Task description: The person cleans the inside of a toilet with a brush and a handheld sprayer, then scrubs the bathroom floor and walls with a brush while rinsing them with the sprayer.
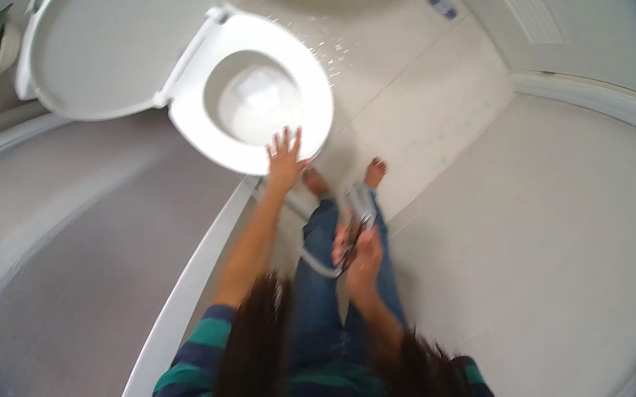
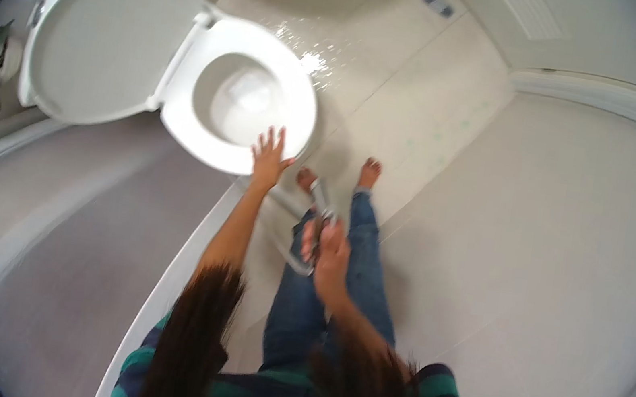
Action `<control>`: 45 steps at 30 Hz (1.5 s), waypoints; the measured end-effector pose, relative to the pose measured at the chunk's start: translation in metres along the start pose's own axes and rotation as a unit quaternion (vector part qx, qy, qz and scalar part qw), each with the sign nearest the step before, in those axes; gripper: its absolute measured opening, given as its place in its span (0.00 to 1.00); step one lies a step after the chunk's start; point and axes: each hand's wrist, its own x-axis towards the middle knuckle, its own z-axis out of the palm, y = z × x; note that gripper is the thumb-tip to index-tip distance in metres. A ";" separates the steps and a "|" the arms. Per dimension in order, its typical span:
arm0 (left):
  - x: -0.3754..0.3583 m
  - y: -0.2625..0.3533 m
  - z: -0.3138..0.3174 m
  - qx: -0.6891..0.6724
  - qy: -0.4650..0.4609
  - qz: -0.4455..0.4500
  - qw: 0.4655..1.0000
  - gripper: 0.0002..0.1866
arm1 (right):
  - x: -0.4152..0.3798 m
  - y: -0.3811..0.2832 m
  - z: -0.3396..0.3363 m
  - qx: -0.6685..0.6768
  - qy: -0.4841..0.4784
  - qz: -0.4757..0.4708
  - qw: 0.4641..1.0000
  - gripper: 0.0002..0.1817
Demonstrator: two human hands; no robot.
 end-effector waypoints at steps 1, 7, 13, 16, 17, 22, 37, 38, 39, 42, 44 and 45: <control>-0.008 0.003 -0.006 0.011 -0.007 -0.017 1.000 0.41 | 0.006 0.000 -0.001 0.001 -0.003 0.003 1.000 0.29; -0.125 0.102 -0.133 -0.311 0.287 -0.216 0.880 0.07 | 0.120 -0.064 -0.044 0.091 0.113 -0.004 0.989 0.28; -0.228 0.122 -0.020 -0.078 -0.021 -0.087 0.993 0.07 | 0.173 -0.092 -0.057 0.053 0.060 0.068 0.994 0.24; -0.200 0.128 -0.038 -0.216 -0.123 -0.097 0.964 0.10 | 0.199 -0.076 -0.065 0.003 0.130 0.025 0.991 0.21; -0.189 0.138 -0.051 -0.279 -0.147 -0.111 0.943 0.11 | 0.205 -0.070 -0.071 -0.021 0.138 0.029 0.990 0.20; -0.109 0.246 -0.055 -0.211 -0.248 -0.071 0.943 0.15 | 0.248 -0.055 -0.085 -0.136 0.139 0.048 0.980 0.23; -0.020 0.269 -0.128 -0.291 -0.209 -0.043 0.933 0.15 | 0.365 -0.065 -0.080 -0.109 0.112 0.134 0.979 0.23; 0.009 0.264 -0.138 -0.339 -0.063 -0.103 0.933 0.16 | 0.360 -0.089 -0.061 -0.117 0.088 0.147 0.978 0.22; 0.043 0.247 -0.136 -0.283 0.061 -0.124 0.949 0.22 | 0.366 -0.093 -0.048 -0.149 0.086 0.121 0.978 0.23; 0.142 0.197 -0.117 -0.346 0.130 -0.159 0.916 0.27 | 0.380 -0.086 -0.027 -0.274 -0.022 0.101 0.956 0.21; 0.195 0.188 -0.097 -0.518 0.089 -0.168 0.834 0.27 | 0.391 -0.109 -0.016 -0.359 -0.095 0.047 0.927 0.22; 0.219 0.182 -0.081 -0.600 0.070 -0.170 0.778 0.28 | 0.419 -0.095 -0.026 -0.403 -0.127 0.000 0.906 0.22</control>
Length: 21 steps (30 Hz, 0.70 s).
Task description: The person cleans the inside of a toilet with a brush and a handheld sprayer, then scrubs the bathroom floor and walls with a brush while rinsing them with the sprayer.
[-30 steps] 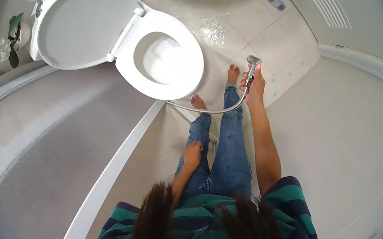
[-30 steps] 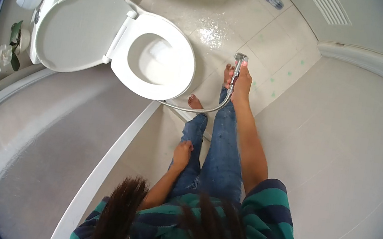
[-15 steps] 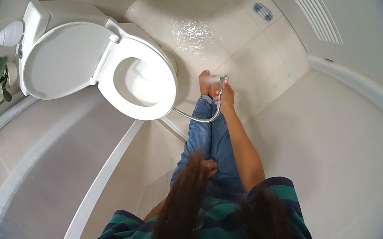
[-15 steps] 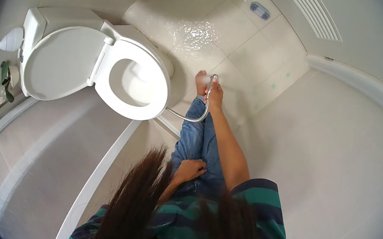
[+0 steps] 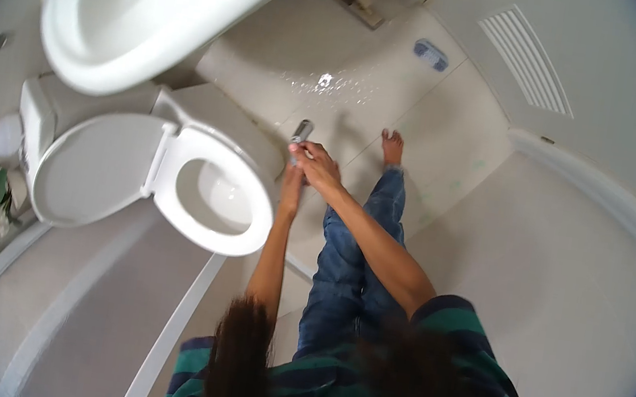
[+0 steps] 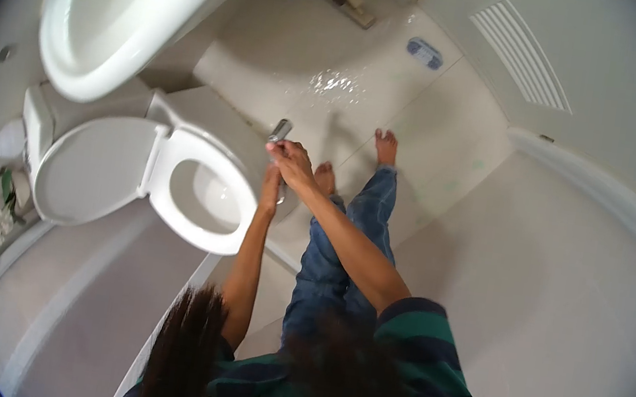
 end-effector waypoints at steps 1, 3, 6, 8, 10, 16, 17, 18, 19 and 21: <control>0.025 -0.029 -0.006 -0.027 0.003 -0.080 0.996 0.26 | 0.031 0.017 -0.009 -0.055 -0.013 -0.054 0.997 0.23; 0.053 -0.027 0.015 -0.002 0.062 -0.095 0.994 0.27 | 0.097 0.050 -0.059 -0.048 -0.038 -0.077 0.995 0.22; 0.106 -0.064 0.036 0.004 0.033 -0.146 0.989 0.30 | 0.216 0.149 -0.148 -0.164 0.157 -0.129 0.965 0.15; 0.146 -0.087 0.054 -0.006 0.019 -0.155 0.988 0.30 | 0.293 0.194 -0.218 -0.136 0.365 -0.203 0.898 0.09; 0.179 -0.115 0.070 -0.020 0.006 -0.150 0.988 0.29 | 0.345 0.211 -0.290 -0.218 0.402 -0.219 0.862 0.14; 0.264 -0.197 0.093 0.012 -0.008 -0.125 0.992 0.27 | 0.440 0.273 -0.385 -0.363 0.144 0.011 0.921 0.45; 0.273 -0.206 0.094 0.020 -0.008 -0.111 0.994 0.27 | 0.435 0.280 -0.376 -0.339 0.171 -0.029 0.925 0.42; 0.280 -0.213 0.097 0.025 -0.005 -0.097 0.995 0.27 | 0.422 0.286 -0.358 -0.317 0.193 -0.070 0.926 0.40; 0.284 -0.214 0.099 0.021 0.001 -0.097 0.995 0.27 | 0.410 0.290 -0.335 -0.293 0.214 -0.114 0.925 0.37; 0.293 -0.219 0.099 0.011 0.000 -0.086 0.996 0.27 | 0.389 0.313 -0.287 -0.276 0.241 -0.278 0.888 0.30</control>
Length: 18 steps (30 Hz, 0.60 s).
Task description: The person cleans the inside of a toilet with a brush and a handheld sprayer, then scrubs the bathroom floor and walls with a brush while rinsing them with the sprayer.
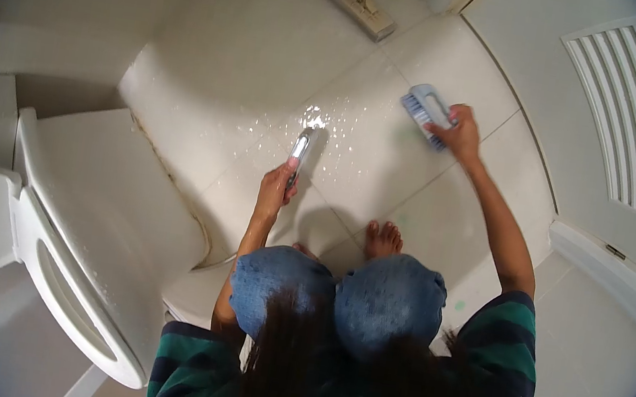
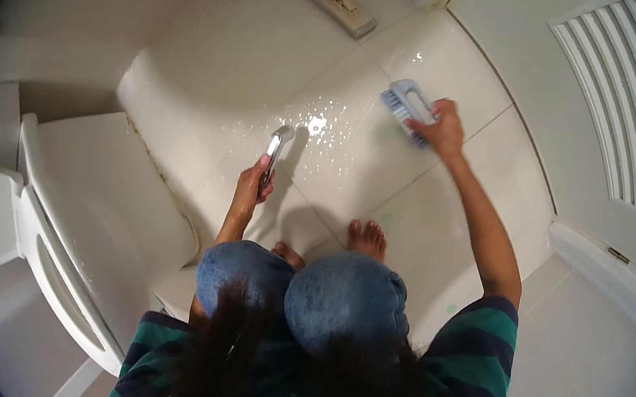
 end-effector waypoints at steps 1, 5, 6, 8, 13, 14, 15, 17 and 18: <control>-0.003 0.000 -0.001 -0.004 -0.002 0.003 1.000 0.27 | -0.017 -0.018 0.011 -0.018 0.059 -0.174 0.983 0.27; -0.017 0.007 -0.007 -0.050 -0.029 0.000 0.998 0.26 | 0.006 -0.057 0.000 -0.041 -0.115 -0.079 0.989 0.31; -0.017 0.004 -0.011 -0.046 -0.026 0.001 0.999 0.25 | 0.023 -0.059 -0.001 -0.074 -0.090 -0.089 0.989 0.33; -0.017 0.004 -0.017 -0.056 -0.021 0.001 0.998 0.25 | 0.076 -0.052 -0.007 -0.123 -0.015 0.148 0.981 0.39; -0.016 0.014 -0.033 -0.133 -0.017 0.011 0.991 0.25 | 0.095 -0.074 0.029 -0.333 0.087 0.016 0.939 0.32; -0.015 0.018 -0.035 -0.146 -0.012 0.008 0.989 0.25 | 0.090 -0.086 0.038 -0.317 0.024 0.069 0.946 0.32; -0.014 0.023 -0.040 -0.155 -0.007 0.007 0.988 0.26 | 0.073 -0.095 0.053 -0.311 -0.015 0.057 0.949 0.33; -0.012 0.032 -0.044 -0.159 0.018 -0.003 0.987 0.26 | 0.012 -0.102 0.107 -0.206 -0.113 -0.178 0.956 0.36; -0.006 0.035 -0.045 -0.162 0.032 -0.007 0.986 0.26 | -0.008 -0.144 0.115 -0.151 -0.268 -0.279 0.910 0.40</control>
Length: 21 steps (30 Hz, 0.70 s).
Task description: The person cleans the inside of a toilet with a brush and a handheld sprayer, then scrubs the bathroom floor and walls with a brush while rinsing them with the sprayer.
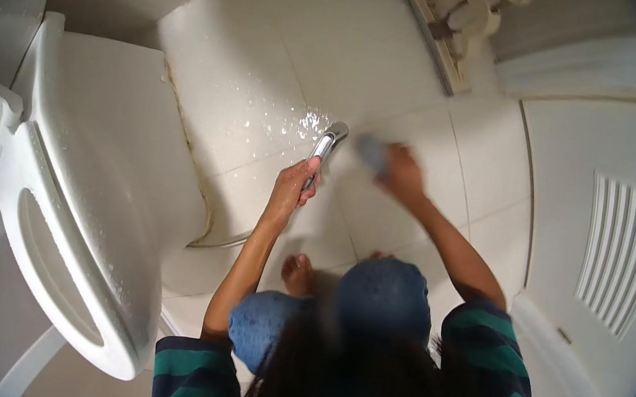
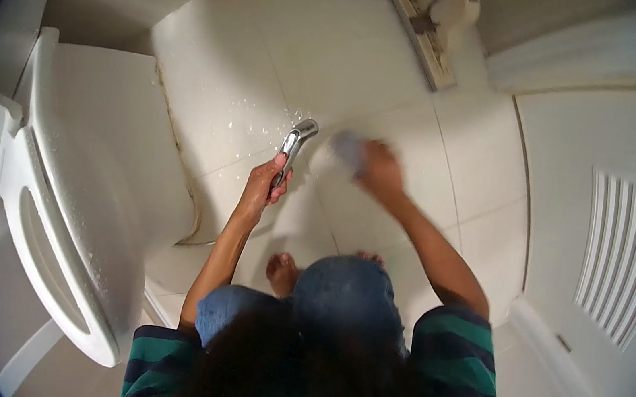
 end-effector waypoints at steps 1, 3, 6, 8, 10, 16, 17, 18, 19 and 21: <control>0.006 0.003 0.000 -0.022 0.013 0.002 1.000 0.26 | 0.033 -0.018 -0.002 -0.052 -0.030 -0.042 0.997 0.41; 0.011 0.009 -0.010 -0.058 0.043 0.000 0.997 0.26 | 0.127 -0.009 -0.001 -0.145 0.034 -0.082 0.985 0.43; 0.009 0.022 -0.023 -0.079 0.121 0.019 0.989 0.26 | 0.319 0.080 0.085 0.183 0.148 0.195 0.952 0.43; 0.009 0.026 -0.035 -0.090 0.151 0.015 0.984 0.26 | 0.239 -0.043 0.026 -0.011 0.120 0.031 0.992 0.38; 0.006 0.039 -0.040 -0.106 0.168 0.016 0.980 0.25 | 0.144 -0.108 0.064 -0.014 -0.123 -0.016 0.992 0.34; -0.038 0.039 -0.081 -0.159 0.197 0.034 0.967 0.27 | 0.275 -0.102 0.001 0.046 0.039 -0.137 0.989 0.31; -0.042 0.038 -0.085 -0.173 0.211 0.049 0.961 0.27 | 0.301 -0.113 0.004 0.009 0.065 -0.063 0.996 0.34; -0.038 0.045 -0.084 -0.174 0.230 0.031 0.957 0.27 | 0.291 -0.129 0.023 0.055 0.031 -0.042 0.997 0.27; -0.029 0.050 -0.082 -0.177 0.245 0.013 0.953 0.27 | 0.280 -0.142 0.044 0.100 -0.002 -0.016 0.995 0.20; -0.008 0.055 -0.078 -0.169 0.263 0.074 0.947 0.28 | 0.212 -0.158 0.129 0.091 -0.021 -0.185 0.978 0.20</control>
